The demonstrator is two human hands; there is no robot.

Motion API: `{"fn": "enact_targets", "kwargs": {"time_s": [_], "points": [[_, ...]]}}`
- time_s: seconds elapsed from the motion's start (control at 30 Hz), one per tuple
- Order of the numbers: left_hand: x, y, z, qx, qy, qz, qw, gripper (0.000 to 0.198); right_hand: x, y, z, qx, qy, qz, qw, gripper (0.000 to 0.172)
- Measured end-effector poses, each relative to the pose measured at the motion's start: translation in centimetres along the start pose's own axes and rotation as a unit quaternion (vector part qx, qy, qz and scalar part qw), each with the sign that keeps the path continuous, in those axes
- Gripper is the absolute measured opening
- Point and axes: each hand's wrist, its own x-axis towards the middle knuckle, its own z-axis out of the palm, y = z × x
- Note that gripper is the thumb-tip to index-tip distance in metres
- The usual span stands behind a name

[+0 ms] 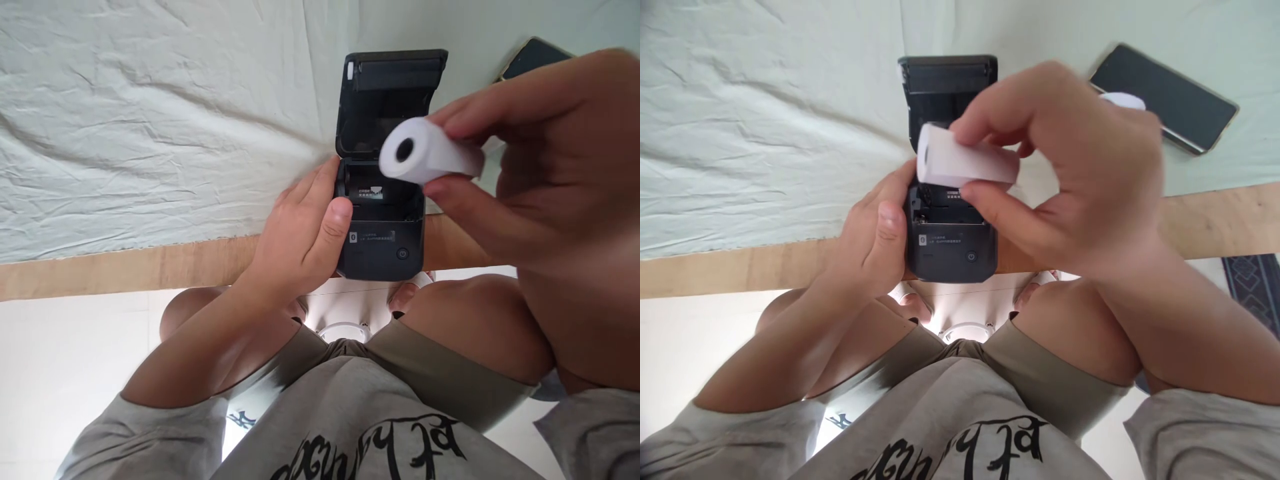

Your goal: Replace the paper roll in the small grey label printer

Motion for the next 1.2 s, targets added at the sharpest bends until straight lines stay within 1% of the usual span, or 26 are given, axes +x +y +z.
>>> {"fn": "enact_targets", "kwargs": {"time_s": [0.07,0.13,0.23,0.33,0.43,0.53,0.67,0.73,0.8,0.93,1.0,1.07,1.13,1.2], "points": [[-0.1,0.1,-0.1,-0.006,-0.001,-0.008,1.000,0.089,0.7,-0.3,0.5,-0.030,-0.006,-0.053,0.998,0.028],[-0.2,0.1,-0.2,-0.005,-0.003,-0.012,1.000,0.089,1.2,0.1,1.1,-0.081,0.003,-0.077,0.994,0.022],[-0.3,0.0,-0.2,0.001,-0.008,-0.001,1.000,0.092,1.8,0.9,1.9,-0.126,-0.001,-0.070,0.990,0.016],[-0.2,-0.1,-0.2,0.004,-0.012,0.006,1.000,0.093,2.1,1.4,2.2,-0.109,-0.030,-0.073,0.991,0.011],[-0.2,-0.1,-0.2,0.003,-0.015,0.004,1.000,0.091,2.0,1.3,2.3,-0.092,-0.040,-0.071,0.992,0.008],[-0.3,-0.3,-0.2,0.005,-0.015,0.011,1.000,0.091,1.7,1.1,2.2,-0.088,-0.038,-0.048,0.994,0.013],[-0.3,-0.4,-0.2,0.008,-0.017,0.005,1.000,0.089,1.5,0.7,2.1,-0.074,-0.039,-0.032,0.996,0.011],[-0.2,-0.4,-0.2,0.003,-0.016,0.004,1.000,0.089,1.4,0.4,2.0,-0.065,-0.034,-0.047,0.996,0.012],[-0.1,-0.3,-0.2,-0.007,-0.012,-0.001,1.000,0.087,1.3,-0.1,1.8,-0.043,-0.024,-0.077,0.996,0.016],[-0.1,-0.2,-0.4,-0.028,-0.002,-0.034,0.999,0.075,0.6,-0.8,1.3,-0.001,-0.028,-0.121,0.992,0.021],[0.0,-0.3,-0.4,-0.027,-0.008,-0.039,0.999,0.069,0.2,-0.7,1.2,0.018,-0.041,-0.148,0.988,0.023],[0.2,-0.4,-0.5,-0.017,-0.016,-0.036,0.999,0.068,-0.1,-0.4,1.3,0.030,-0.063,-0.175,0.982,0.023],[0.4,-0.4,-0.4,-0.005,-0.018,-0.035,0.999,0.069,-0.3,-0.1,1.4,0.029,-0.093,-0.183,0.978,0.024],[0.5,-0.4,-0.4,0.000,-0.018,-0.034,0.999,0.069,-0.5,0.3,1.3,0.031,-0.117,-0.181,0.976,0.032]]}}
